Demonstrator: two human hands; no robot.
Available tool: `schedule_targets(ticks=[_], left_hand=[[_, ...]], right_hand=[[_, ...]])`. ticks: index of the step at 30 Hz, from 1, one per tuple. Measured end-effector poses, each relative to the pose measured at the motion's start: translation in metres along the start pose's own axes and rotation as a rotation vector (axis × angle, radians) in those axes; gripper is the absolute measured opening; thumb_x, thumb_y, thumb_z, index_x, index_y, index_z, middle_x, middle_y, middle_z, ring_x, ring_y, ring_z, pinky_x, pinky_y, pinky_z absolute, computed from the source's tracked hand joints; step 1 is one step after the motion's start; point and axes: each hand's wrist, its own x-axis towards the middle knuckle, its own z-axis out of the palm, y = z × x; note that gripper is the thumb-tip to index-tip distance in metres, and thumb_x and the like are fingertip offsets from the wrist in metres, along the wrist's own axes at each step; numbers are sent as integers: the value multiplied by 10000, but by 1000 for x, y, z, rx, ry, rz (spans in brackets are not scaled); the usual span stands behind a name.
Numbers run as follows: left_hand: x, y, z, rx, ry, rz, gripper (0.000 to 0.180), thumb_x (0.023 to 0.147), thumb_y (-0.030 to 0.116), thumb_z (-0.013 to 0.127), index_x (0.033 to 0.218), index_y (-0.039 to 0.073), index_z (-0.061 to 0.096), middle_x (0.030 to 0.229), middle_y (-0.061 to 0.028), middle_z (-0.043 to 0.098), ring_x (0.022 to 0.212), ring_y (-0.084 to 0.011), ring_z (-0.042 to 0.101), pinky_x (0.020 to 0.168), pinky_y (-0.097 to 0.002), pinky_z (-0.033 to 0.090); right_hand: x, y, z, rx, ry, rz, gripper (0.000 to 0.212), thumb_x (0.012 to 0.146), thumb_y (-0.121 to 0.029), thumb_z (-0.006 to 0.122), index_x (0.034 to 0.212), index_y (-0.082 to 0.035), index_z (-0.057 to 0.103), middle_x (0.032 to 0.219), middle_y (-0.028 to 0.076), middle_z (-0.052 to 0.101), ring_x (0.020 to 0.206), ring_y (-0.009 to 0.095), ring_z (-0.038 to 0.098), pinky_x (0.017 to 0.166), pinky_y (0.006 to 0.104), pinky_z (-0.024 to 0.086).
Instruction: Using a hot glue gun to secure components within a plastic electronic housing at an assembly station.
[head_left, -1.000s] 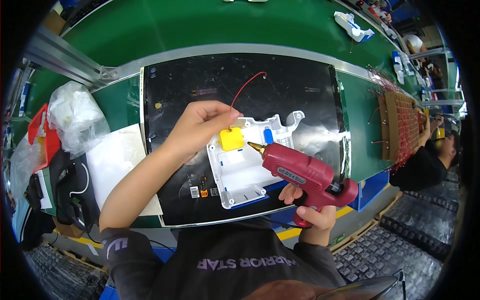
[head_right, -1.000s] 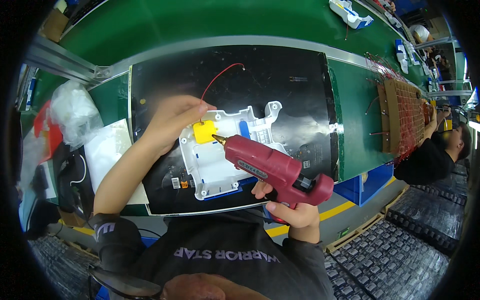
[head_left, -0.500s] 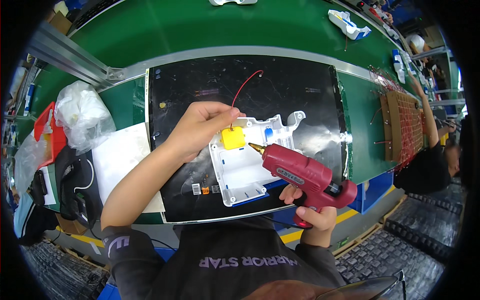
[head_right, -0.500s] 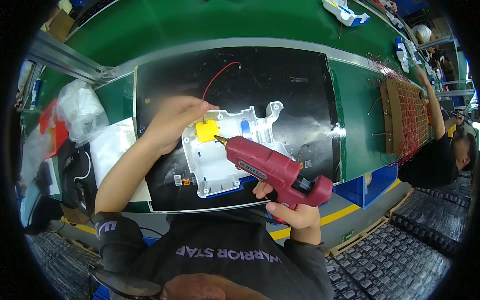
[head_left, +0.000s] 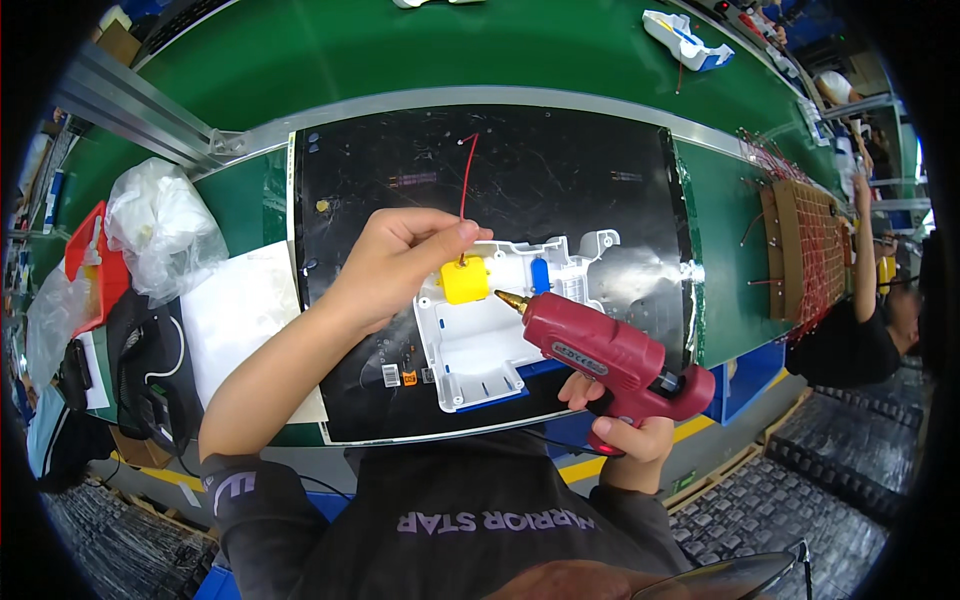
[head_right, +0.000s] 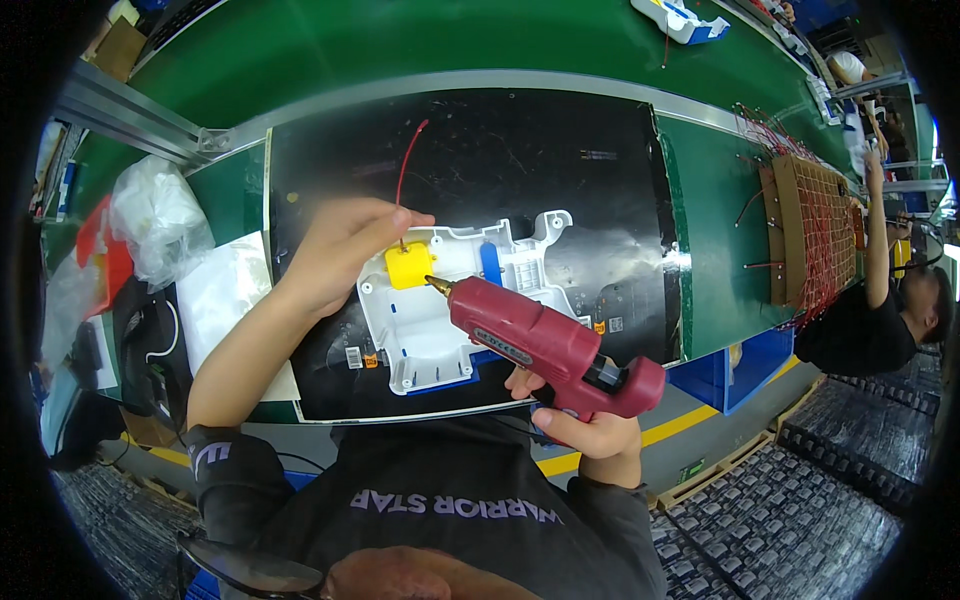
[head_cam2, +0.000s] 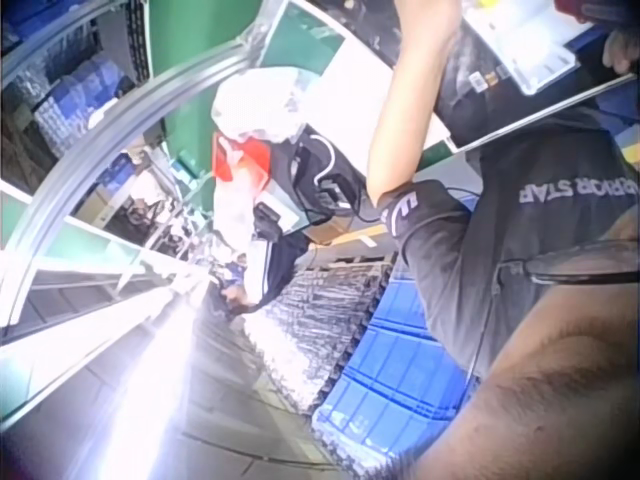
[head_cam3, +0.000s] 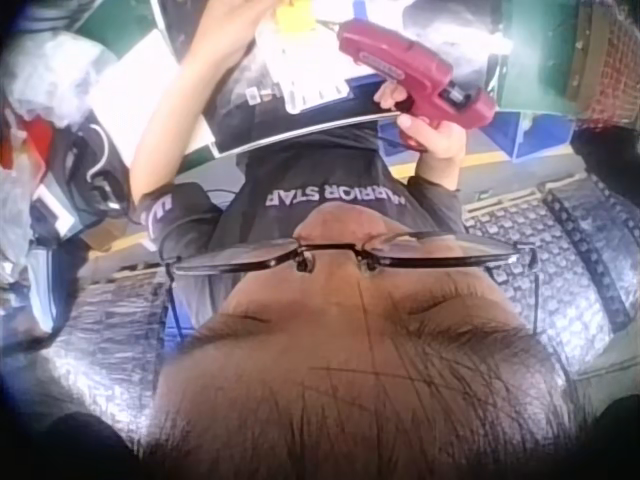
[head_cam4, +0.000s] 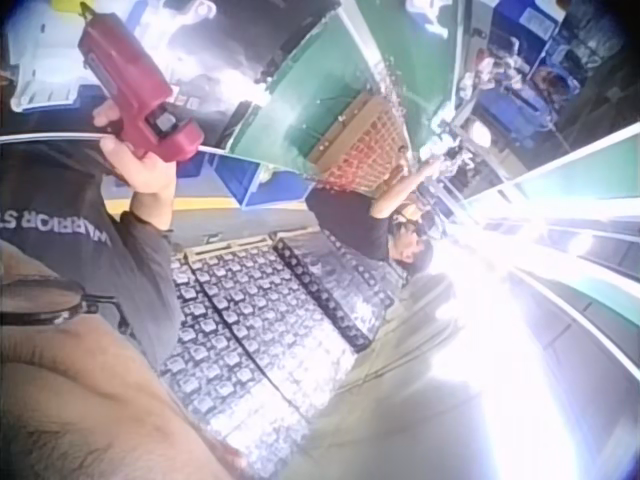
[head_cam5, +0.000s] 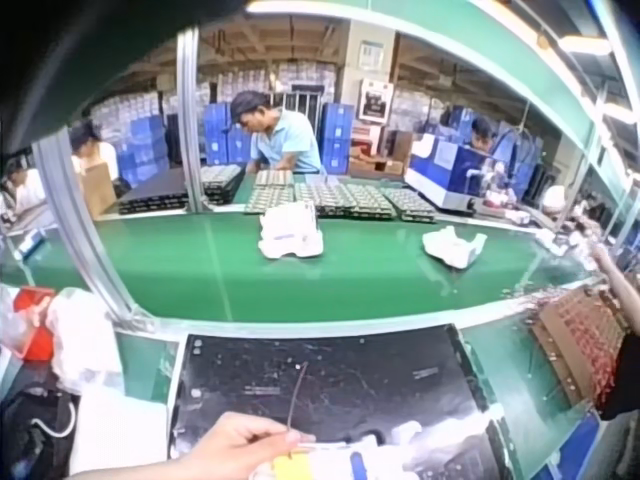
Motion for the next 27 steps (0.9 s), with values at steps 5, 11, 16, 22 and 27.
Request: schedule_targets(ticks=[5,11,16,22,27], left_hand=[[2,1,-1,9,13,30,318,951,243,599,1023,-59,668,1090,-175,686,1003,-174,613,915,-310,458],[9,3,-2,8,34,168,215,939,146,619,987,-48,700,984,-127,714,864,-100,635,779,-243,508],[13,10,-1,65,28,230,220,935,151,626,997,-45,704,974,-124,718,874,-103,646,779,-236,511],[10,13,3,166,7,226,235,931,169,633,1026,-29,714,963,-122,722,876,-122,663,771,-233,515],[11,16,5,161,8,239,233,927,172,639,1025,-24,718,949,-118,723,869,-115,659,763,-233,515]], right_hand=[[0,-1,-1,-7,-7,-8,279,715,-20,680,983,24,617,932,143,650,921,285,635,873,426,494],[-4,0,-5,-14,-44,0,302,734,3,664,1029,22,601,959,139,646,958,279,628,892,422,482],[-5,0,-6,0,-61,1,312,739,16,658,1044,23,597,972,139,643,969,276,625,900,419,476],[-6,-2,-7,-12,-71,-18,306,741,6,664,1040,25,600,967,139,642,964,278,625,891,424,481],[-7,-3,-7,1,-67,-17,299,745,0,665,1035,27,600,967,143,641,963,278,625,887,425,483]])
